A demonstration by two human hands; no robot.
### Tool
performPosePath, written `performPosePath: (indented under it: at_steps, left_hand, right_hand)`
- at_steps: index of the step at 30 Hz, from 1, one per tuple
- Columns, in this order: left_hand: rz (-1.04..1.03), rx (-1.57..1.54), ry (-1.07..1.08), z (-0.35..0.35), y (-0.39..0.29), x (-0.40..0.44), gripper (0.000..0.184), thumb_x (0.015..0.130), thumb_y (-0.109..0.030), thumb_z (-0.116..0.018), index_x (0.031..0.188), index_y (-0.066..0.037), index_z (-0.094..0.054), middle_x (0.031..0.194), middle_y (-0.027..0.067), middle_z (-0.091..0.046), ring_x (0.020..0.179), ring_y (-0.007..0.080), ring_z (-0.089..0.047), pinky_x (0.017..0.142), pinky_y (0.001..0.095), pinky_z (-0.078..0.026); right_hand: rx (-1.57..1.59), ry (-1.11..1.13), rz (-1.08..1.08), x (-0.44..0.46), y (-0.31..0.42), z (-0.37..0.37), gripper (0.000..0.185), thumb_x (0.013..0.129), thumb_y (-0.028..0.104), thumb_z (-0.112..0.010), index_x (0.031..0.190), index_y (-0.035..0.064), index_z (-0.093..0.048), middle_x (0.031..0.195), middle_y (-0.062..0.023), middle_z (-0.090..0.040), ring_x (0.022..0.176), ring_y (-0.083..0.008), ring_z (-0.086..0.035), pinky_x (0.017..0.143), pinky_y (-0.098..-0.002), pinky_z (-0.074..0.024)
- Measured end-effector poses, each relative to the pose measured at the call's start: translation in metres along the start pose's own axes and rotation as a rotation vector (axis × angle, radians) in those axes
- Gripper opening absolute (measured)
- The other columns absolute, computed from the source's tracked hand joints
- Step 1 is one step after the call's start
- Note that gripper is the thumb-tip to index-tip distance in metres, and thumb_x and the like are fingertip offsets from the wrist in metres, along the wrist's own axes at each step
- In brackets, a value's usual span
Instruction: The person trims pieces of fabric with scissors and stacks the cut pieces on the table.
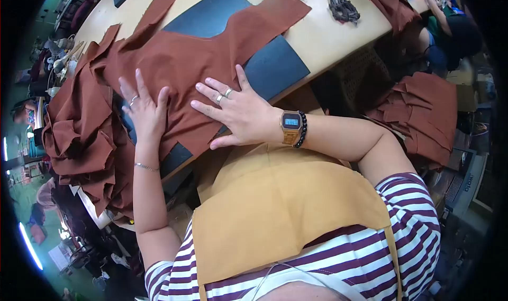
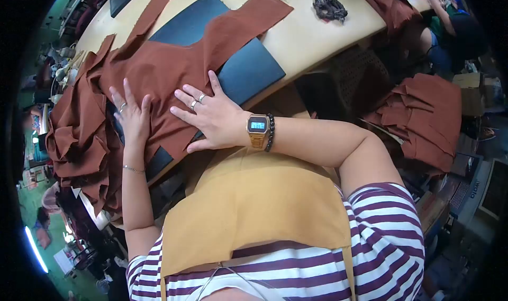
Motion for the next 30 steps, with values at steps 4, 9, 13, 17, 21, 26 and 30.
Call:
performPosePath:
  at_steps: [4, 9, 13, 17, 21, 26, 30]
  left_hand:
    - [0.055, 0.014, 0.000, 0.008, 0.013, -0.020, 0.081, 0.087, -0.065, -0.045, 0.151, -0.022, -0.017, 0.156, 0.0212, -0.001, 0.143, 0.0423, -0.005, 0.105, 0.0681, -0.014]
    - [0.014, 0.122, 0.118, 0.009, 0.020, -0.027, 0.078, 0.086, -0.064, -0.047, 0.148, -0.021, -0.028, 0.156, 0.0169, -0.011, 0.142, 0.0416, -0.009, 0.105, 0.0672, -0.016]
    - [-0.179, 0.061, 0.135, 0.012, 0.021, -0.019, 0.078, 0.084, -0.065, -0.049, 0.147, -0.021, -0.032, 0.156, 0.0144, -0.016, 0.142, 0.0409, -0.011, 0.105, 0.0663, -0.017]
    - [-0.388, -0.003, 0.212, 0.015, 0.014, -0.005, 0.083, 0.081, -0.069, -0.049, 0.146, -0.021, -0.032, 0.156, 0.0132, -0.016, 0.142, 0.0394, -0.011, 0.107, 0.0653, -0.014]
    - [-0.431, -0.212, 0.088, 0.008, 0.021, 0.023, 0.092, 0.079, -0.075, -0.043, 0.148, -0.015, -0.029, 0.156, 0.0194, -0.011, 0.143, 0.0395, -0.011, 0.112, 0.0544, -0.014]
    - [-0.428, -0.254, -0.027, -0.003, 0.047, 0.064, 0.100, 0.078, -0.073, -0.048, 0.150, -0.010, -0.017, 0.155, 0.0232, -0.007, 0.142, 0.0390, -0.013, 0.114, 0.0455, -0.015]
    - [-0.371, -0.061, 0.053, -0.002, 0.067, 0.081, 0.100, 0.073, -0.051, -0.070, 0.150, -0.013, -0.018, 0.152, 0.0219, -0.020, 0.141, 0.0376, -0.020, 0.113, 0.0458, -0.019]
  right_hand:
    - [-0.034, -0.006, 0.005, 0.002, 0.002, -0.003, 0.084, 0.079, 0.068, -0.052, 0.142, 0.0148, -0.038, 0.148, -0.0141, -0.033, 0.139, -0.0316, -0.027, 0.104, -0.0722, -0.0050]
    - [-0.164, 0.051, 0.060, -0.001, 0.005, 0.004, 0.086, 0.078, 0.071, -0.051, 0.142, 0.0167, -0.039, 0.147, -0.0136, -0.035, 0.139, -0.0329, -0.027, 0.104, -0.0725, -0.0041]
    - [-0.031, 0.001, 0.064, 0.001, -0.009, 0.032, 0.087, 0.078, 0.073, -0.049, 0.143, 0.0167, -0.038, 0.146, -0.0139, -0.036, 0.139, -0.0325, -0.027, 0.105, -0.0704, -0.0082]
    - [-0.082, 0.010, -0.123, -0.002, -0.055, 0.035, 0.080, 0.083, 0.069, -0.047, 0.143, 0.0180, -0.037, 0.149, -0.0110, -0.033, 0.139, -0.0304, -0.027, 0.107, -0.0660, -0.0158]
    - [-0.101, -0.025, -0.078, -0.008, -0.085, 0.028, 0.075, 0.086, 0.068, -0.042, 0.141, 0.0173, -0.041, 0.147, -0.0106, -0.037, 0.139, -0.0316, -0.028, 0.107, -0.0659, -0.0184]
    - [-0.290, -0.001, -0.249, -0.007, -0.103, 0.049, 0.070, 0.086, 0.065, -0.046, 0.141, 0.0204, -0.041, 0.148, -0.0089, -0.036, 0.139, -0.0299, -0.028, 0.106, -0.0655, -0.0186]
    - [-0.422, -0.135, -0.372, -0.016, -0.140, 0.076, 0.059, 0.089, 0.053, -0.052, 0.134, 0.0167, -0.047, 0.140, -0.0095, -0.046, 0.130, -0.0273, -0.042, 0.103, -0.0631, -0.0261]
Point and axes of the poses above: each hand's wrist, its own x-axis towards the middle knuckle, its own z-axis out of the back of the hand, y = z × x, the point moved 1 cm from there along x, towards the middle knuckle
